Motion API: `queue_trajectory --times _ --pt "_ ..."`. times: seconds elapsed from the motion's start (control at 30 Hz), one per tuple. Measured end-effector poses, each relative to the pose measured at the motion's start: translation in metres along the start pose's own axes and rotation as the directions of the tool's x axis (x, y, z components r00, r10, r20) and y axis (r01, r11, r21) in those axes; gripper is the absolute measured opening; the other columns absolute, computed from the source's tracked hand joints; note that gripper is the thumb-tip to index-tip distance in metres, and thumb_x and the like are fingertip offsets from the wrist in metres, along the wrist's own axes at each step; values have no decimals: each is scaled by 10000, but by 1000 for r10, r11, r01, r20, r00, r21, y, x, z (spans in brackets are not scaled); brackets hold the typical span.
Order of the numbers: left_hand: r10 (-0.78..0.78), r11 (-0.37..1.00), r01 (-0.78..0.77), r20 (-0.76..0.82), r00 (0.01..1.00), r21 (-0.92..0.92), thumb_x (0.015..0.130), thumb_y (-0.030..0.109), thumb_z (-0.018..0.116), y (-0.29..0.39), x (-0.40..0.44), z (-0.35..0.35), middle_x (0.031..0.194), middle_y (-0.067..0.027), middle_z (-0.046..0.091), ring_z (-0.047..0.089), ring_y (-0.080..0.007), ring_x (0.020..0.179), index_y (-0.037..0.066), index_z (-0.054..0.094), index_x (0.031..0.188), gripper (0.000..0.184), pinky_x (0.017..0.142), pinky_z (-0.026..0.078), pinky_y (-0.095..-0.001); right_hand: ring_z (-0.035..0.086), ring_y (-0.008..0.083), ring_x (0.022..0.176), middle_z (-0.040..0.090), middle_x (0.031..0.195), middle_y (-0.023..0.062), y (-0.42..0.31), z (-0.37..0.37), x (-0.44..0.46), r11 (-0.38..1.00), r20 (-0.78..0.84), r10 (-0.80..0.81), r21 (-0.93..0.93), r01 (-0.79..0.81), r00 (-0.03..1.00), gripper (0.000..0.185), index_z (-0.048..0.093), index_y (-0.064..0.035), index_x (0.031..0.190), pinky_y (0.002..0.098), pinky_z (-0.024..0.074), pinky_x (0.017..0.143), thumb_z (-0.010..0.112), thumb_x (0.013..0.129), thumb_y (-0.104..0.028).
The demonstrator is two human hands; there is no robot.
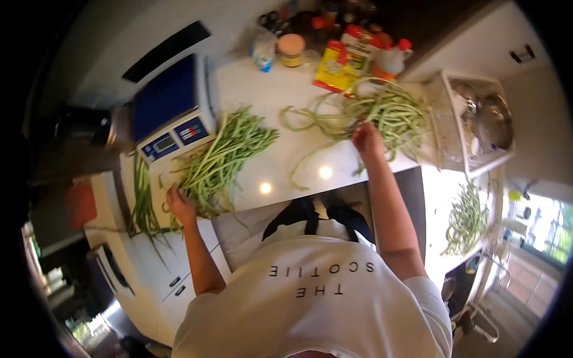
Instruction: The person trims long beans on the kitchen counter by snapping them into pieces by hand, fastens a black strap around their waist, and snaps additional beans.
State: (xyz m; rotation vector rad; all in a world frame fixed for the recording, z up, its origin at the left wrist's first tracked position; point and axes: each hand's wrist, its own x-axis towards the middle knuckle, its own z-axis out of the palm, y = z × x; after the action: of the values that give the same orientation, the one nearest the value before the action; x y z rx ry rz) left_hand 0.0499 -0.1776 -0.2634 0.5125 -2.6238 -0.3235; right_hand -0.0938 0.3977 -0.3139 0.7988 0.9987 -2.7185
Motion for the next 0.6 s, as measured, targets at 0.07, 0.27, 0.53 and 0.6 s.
queue_trajectory --times 0.07,0.27,0.53,0.6 --pt "51 998 -50 -25 998 43 953 127 521 28 5 -3 1190 -161 575 541 -364 1063 42 583 1236 302 955 377 -506 538 135 596 603 738 62 -4 30 -31 926 -179 -175 -363 100 968 394 468 -9 1325 267 472 578 538 959 -138" --pt "269 948 -287 -141 953 -135 948 170 524 139 17 -3 1233 -115 553 505 -317 1124 86 557 1298 362 1012 297 -516 517 107 641 583 719 47 5 14 -71 683 -18 -345 -691 238 938 480 368 30 1409 253 427 611 518 991 -149" --pt "724 576 -519 99 683 -632 830 75 657 292 -24 48 1055 -89 580 538 -288 963 86 657 1105 275 849 421 -399 531 79 685 589 753 5 17 -55 -138 665 -62 -155 -744 58 986 247 616 1 1160 231 453 673 501 1006 -155" --pt "746 555 -497 134 653 -668 829 80 659 325 -24 57 1038 -88 582 540 -295 941 78 658 1082 254 841 429 -405 546 80 704 599 770 7 14 -72 -158 701 -111 -186 -712 52 976 241 620 -4 1157 231 463 687 507 1005 -153"
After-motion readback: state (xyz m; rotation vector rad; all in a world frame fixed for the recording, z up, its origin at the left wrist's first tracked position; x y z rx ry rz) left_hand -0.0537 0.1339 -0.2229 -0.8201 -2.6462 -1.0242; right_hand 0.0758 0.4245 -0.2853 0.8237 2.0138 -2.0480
